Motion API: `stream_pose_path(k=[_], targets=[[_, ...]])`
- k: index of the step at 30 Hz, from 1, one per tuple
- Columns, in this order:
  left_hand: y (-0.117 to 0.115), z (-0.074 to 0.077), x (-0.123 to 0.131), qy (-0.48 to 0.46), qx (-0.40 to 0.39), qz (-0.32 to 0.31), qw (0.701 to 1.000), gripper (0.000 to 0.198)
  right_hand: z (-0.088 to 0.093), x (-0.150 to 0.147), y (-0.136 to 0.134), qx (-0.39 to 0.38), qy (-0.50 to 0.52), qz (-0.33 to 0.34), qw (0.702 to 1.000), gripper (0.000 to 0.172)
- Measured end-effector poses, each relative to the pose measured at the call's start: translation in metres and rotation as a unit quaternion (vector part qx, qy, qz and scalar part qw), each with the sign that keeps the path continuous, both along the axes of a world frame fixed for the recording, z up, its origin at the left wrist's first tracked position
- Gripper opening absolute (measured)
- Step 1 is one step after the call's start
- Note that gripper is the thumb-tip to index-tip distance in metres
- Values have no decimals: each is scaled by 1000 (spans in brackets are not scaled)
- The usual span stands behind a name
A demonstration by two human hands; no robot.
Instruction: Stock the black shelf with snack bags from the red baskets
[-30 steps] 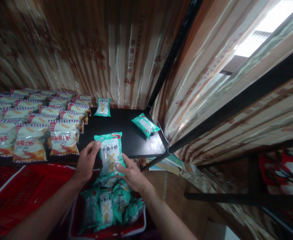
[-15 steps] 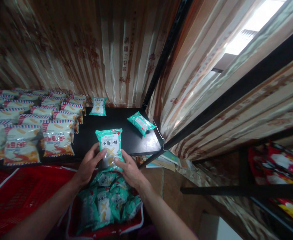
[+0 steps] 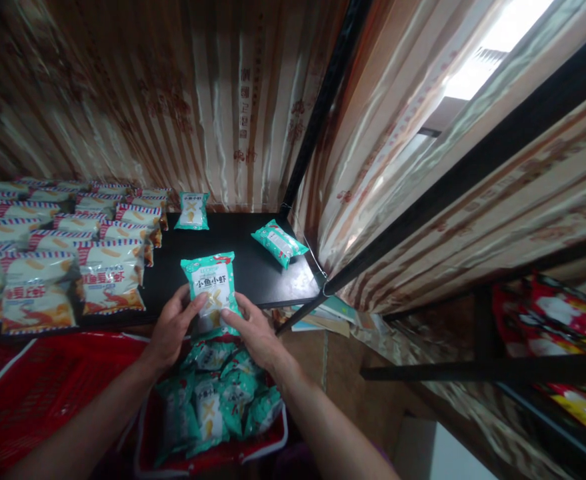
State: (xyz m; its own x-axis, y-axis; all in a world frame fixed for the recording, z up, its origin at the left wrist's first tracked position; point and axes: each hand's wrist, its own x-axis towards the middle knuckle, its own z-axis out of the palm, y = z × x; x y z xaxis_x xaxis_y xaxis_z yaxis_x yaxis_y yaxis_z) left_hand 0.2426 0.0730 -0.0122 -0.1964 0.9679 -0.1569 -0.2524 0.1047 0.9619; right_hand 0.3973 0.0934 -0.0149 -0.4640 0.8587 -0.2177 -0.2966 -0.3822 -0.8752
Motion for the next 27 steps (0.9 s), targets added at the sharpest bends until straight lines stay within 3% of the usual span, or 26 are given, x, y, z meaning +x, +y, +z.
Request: stream_pose_path(k=[4, 15, 20, 27], targets=[[2, -2, -1, 3, -6, 12, 1000, 45, -5, 0, 1, -9, -20, 6, 1000, 47], [1, 1, 0, -91, -5, -37, 995, 50, -6, -2, 4, 46, -44, -45, 997, 42], [3, -1, 2, -116, -17, 1, 993, 50, -1, -3, 2, -51, -7, -85, 995, 50], [6, 0, 5, -112, -23, 58, 992, 52, 3, -8, -10, -148, -12, -64, 987, 33]])
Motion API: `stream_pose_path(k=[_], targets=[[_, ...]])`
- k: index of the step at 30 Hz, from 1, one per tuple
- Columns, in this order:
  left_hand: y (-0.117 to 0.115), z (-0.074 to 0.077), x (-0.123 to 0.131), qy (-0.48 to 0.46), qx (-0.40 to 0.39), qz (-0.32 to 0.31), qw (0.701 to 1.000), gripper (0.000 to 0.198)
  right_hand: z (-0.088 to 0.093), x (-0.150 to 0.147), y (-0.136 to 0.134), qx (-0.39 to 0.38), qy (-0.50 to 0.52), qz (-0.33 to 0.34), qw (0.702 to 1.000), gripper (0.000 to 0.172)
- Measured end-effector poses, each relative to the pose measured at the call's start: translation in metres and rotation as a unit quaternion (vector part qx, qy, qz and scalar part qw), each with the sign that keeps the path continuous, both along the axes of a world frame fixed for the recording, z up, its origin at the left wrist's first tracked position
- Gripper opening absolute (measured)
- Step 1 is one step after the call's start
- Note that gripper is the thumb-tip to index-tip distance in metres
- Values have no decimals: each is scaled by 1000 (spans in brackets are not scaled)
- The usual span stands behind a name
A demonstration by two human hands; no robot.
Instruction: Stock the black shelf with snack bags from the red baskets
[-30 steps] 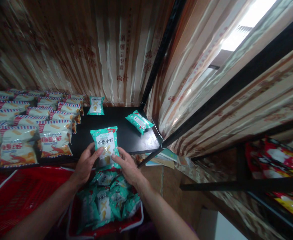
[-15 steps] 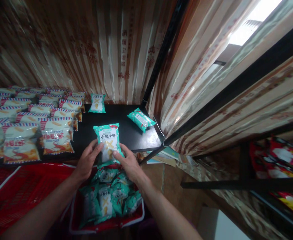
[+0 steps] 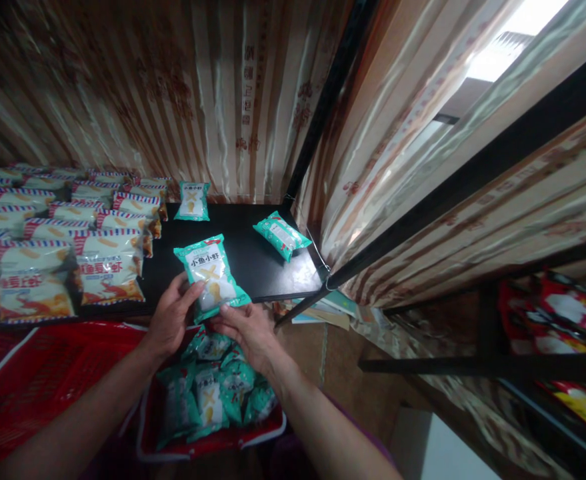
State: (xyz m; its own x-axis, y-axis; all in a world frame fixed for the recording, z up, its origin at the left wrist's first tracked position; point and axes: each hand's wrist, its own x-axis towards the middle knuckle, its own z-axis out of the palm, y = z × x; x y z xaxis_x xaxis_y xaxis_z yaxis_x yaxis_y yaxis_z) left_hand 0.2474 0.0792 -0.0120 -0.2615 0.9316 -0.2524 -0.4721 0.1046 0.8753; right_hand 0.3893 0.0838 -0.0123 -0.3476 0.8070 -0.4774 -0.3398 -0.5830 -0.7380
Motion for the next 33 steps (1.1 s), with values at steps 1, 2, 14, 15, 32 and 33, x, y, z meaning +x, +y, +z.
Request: stream_pose_path(k=[1, 2, 14, 15, 32, 33], targets=[[0, 0, 0, 1, -1, -1, 1000, 54, 0, -1, -1, -3, -3, 6, 1000, 33], [0, 0, 0, 0, -4, -3, 1000, 55, -1, -2, -3, -4, -4, 8, 1000, 33], [0, 0, 0, -74, -36, -13, 997, 43, 0, -8, -5, 14, 36, -42, 998, 30], [0, 1, 0, -77, -40, -13, 996, 42, 0, -8, -5, 15, 36, -42, 998, 29], [2, -2, 2, 17, 4, 8, 1000, 53, -5, -4, -4, 120, -118, -31, 985, 34], [2, 1, 2, 23, 5, 8, 1000, 55, -6, -3, -4, 128, -126, -27, 983, 35]])
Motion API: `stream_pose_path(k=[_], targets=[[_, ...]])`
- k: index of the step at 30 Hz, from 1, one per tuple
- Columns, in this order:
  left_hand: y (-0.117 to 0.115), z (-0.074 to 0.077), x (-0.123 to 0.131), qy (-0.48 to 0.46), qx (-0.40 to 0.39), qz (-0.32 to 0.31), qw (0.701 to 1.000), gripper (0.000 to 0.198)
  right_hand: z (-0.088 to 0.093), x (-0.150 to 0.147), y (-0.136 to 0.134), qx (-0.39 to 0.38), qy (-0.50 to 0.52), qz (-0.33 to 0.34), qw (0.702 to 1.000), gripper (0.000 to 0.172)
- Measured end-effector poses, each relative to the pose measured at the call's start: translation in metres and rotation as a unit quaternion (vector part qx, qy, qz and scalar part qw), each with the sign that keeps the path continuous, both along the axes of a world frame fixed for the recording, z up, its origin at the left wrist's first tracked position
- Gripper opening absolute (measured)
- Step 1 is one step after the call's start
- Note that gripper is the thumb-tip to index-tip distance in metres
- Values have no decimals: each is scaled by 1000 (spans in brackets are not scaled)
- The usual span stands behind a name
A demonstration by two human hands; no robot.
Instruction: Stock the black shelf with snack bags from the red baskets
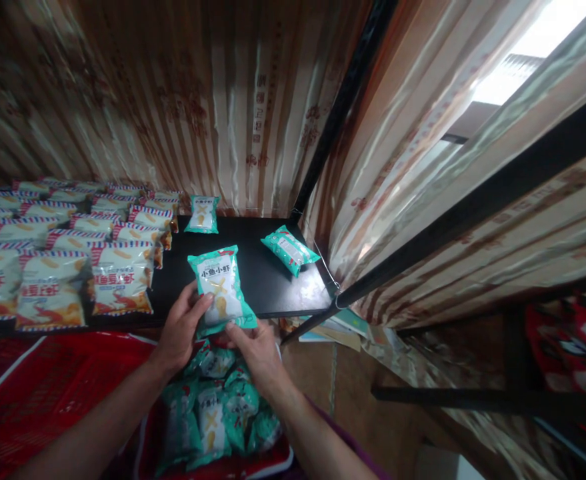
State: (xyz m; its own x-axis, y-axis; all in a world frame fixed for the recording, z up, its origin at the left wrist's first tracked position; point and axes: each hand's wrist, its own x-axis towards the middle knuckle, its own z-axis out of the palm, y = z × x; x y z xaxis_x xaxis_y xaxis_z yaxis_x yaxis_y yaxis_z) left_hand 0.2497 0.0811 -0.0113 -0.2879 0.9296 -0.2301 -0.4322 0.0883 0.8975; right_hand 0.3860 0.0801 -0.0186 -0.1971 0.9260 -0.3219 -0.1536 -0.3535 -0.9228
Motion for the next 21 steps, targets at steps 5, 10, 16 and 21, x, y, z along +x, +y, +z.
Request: stream_pose_path(k=[5, 10, 16, 21], targets=[[0, 3, -1, 31, -1, 4, 1000, 59, 1, 1, 0, -37, 42, 19, 998, 38], [1, -2, -1, 18, 0, 8, 1000, 60, 5, 1, 0, -31, 65, 21, 997, 32], [0, 3, -4, 17, -4, 4, 1000, 58, 3, 0, 0, -24, 55, 14, 998, 31], [1, -1, -4, -16, 21, -15, 1000, 54, 5, -3, 2, -47, 78, -4, 996, 32]])
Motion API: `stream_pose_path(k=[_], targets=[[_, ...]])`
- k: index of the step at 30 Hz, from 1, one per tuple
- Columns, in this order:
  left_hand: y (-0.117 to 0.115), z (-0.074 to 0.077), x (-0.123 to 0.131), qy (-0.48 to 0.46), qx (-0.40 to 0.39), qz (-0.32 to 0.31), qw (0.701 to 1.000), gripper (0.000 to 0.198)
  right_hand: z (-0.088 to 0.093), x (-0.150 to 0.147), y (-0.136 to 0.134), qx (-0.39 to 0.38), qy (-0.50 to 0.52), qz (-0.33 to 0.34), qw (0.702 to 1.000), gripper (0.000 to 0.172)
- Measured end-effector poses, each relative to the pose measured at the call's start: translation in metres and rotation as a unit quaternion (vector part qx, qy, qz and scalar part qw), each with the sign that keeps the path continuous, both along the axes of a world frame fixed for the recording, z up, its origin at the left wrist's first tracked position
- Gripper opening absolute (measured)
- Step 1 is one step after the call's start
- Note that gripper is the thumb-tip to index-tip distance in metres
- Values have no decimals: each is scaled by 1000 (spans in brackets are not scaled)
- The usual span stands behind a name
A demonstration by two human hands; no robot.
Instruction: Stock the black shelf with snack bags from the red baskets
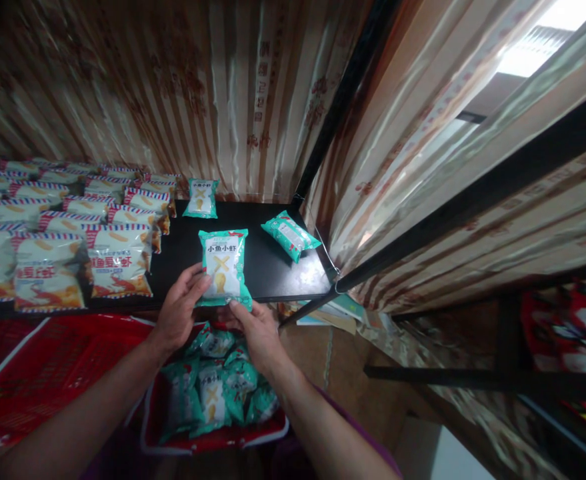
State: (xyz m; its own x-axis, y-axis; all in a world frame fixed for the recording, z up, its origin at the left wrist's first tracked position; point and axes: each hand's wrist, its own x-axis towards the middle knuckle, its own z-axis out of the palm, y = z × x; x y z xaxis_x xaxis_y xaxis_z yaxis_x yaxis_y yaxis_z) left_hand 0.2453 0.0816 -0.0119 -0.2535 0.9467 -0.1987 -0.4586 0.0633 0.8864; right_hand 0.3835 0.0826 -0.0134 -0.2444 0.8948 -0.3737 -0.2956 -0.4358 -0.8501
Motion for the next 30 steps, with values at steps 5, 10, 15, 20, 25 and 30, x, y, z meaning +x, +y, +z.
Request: stream_pose_path(k=[5, 10, 15, 20, 25, 30], targets=[[-1, 1, -1, -21, 14, -21, 999, 60, 2, -2, 2, 1, 10, -2, 1000, 31], [-1, 6, -3, -18, 10, 0, 1000, 64, 0, -4, 2, 14, 26, 9, 1000, 30], [0, 0, -6, -9, 3, 14, 1000, 62, -6, -2, 5, 42, 12, 28, 999, 29], [2, -4, -8, 16, 15, 24, 999, 59, -7, -5, 8, 57, 6, 42, 997, 31], [3, -4, -8, 60, 32, 32, 997, 58, -5, -11, 11, 31, 25, -1, 999, 36], [5, -2, -11, 75, 24, 42, 996, 58, -5, -11, 15, 83, -7, -37, 996, 57]])
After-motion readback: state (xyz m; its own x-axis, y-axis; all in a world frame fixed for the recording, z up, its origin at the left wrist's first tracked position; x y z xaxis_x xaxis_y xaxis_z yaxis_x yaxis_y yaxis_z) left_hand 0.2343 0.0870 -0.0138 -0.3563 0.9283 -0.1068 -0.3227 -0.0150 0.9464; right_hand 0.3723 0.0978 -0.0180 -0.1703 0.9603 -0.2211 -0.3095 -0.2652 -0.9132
